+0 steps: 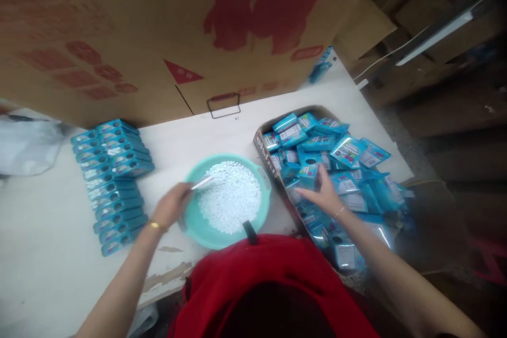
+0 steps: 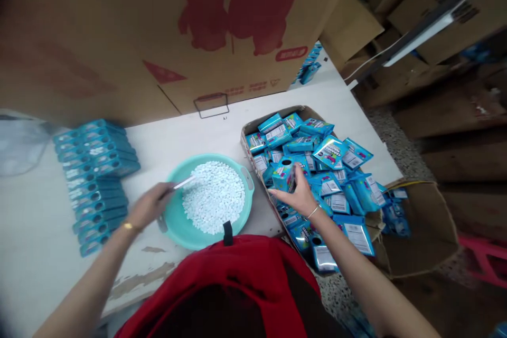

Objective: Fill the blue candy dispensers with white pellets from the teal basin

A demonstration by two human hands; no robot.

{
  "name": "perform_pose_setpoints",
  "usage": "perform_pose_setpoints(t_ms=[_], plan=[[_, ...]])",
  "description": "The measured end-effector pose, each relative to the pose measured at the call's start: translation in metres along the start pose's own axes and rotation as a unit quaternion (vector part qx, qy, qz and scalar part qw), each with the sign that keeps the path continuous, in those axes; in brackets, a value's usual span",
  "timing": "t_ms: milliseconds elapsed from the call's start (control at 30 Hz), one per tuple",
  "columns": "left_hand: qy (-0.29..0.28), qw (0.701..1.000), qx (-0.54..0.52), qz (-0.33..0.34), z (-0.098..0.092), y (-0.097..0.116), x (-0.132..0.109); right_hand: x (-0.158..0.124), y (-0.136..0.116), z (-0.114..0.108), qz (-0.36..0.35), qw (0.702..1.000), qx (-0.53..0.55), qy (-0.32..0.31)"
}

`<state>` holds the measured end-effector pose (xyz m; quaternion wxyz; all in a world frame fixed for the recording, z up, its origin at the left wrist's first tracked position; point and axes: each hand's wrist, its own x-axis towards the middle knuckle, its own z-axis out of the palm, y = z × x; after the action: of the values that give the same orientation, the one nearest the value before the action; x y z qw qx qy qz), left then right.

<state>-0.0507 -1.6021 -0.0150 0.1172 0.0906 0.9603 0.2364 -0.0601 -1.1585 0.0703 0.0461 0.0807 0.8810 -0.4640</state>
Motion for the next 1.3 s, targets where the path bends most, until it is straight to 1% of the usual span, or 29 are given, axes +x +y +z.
perform_pose_setpoints(t_ms=[33,67,133,167,200,233,267,333,400,467,500,567,633,733,767,833,933,1000,1067,1200,1300], plan=[[-0.022,1.000,0.016,0.003,0.016,0.017,0.003,-0.006,-0.007,0.008,0.040,0.994,0.100,-0.038],[-0.026,0.999,0.042,-0.014,0.031,0.032,0.007,-0.012,-0.014,0.016,0.076,0.974,0.196,-0.081],[-0.032,0.996,0.069,-0.045,0.060,0.054,0.016,-0.022,-0.021,0.034,0.139,0.913,0.350,-0.156],[-0.039,0.996,0.067,-0.044,0.073,0.063,0.019,-0.027,-0.023,0.042,0.166,0.884,0.398,-0.180],[-0.049,0.997,0.058,-0.035,0.085,0.070,0.021,-0.031,-0.023,0.048,0.191,0.861,0.429,-0.194],[-0.060,0.997,0.045,-0.019,0.095,0.077,0.021,-0.035,-0.023,0.054,0.213,0.847,0.443,-0.201],[-0.071,0.997,0.031,-0.003,0.104,0.083,0.018,-0.038,-0.022,0.058,0.228,0.842,0.446,-0.201],[-0.089,0.996,0.004,0.022,0.119,0.094,0.009,-0.043,-0.018,0.062,0.230,0.849,0.438,-0.186],[-0.101,0.994,-0.028,0.036,0.127,0.101,-0.002,-0.046,-0.013,0.065,0.201,0.870,0.419,-0.167],[-0.106,0.992,-0.060,0.037,0.127,0.103,-0.011,-0.045,-0.007,0.067,0.152,0.898,0.388,-0.143],[-0.107,0.991,-0.072,0.037,0.123,0.103,-0.014,-0.045,-0.004,0.068,0.127,0.912,0.368,-0.130],[-0.102,0.989,-0.104,0.037,0.108,0.098,-0.019,-0.042,0.001,0.073,0.080,0.937,0.325,-0.100],[-0.083,0.985,-0.144,0.039,0.083,0.091,-0.022,-0.040,0.006,0.079,0.033,0.958,0.273,-0.077],[-0.045,0.983,-0.172,0.045,0.037,0.085,-0.028,-0.036,0.011,0.091,-0.056,0.985,0.156,-0.052],[-0.037,0.984,-0.166,0.048,0.021,0.085,-0.030,-0.035,0.011,0.095,-0.088,0.988,0.114,-0.052],[-0.034,0.987,-0.147,0.056,-0.007,0.091,-0.032,-0.032,0.009,0.105,-0.149,0.985,0.053,-0.069],[-0.056,0.989,-0.107,0.080,-0.038,0.107,-0.031,-0.029,0.005,0.121,-0.226,0.968,0.023,-0.104],[-0.081,0.991,-0.056,0.093,-0.051,0.121,-0.028,-0.028,0.002,0.130,-0.261,0.958,0.016,-0.116],[-0.094,0.992,0.021,0.081,-0.059,0.135,-0.025,-0.028,0.001,0.136,-0.280,0.952,0.015,-0.121],[-0.101,0.979,0.172,0.046,-0.068,0.171,-0.020,-0.030,0.003,0.141,-0.293,0.947,0.019,-0.130],[-0.102,0.968,0.219,0.058,-0.073,0.196,-0.020,-0.031,0.005,0.142,-0.293,0.947,0.023,-0.129]])
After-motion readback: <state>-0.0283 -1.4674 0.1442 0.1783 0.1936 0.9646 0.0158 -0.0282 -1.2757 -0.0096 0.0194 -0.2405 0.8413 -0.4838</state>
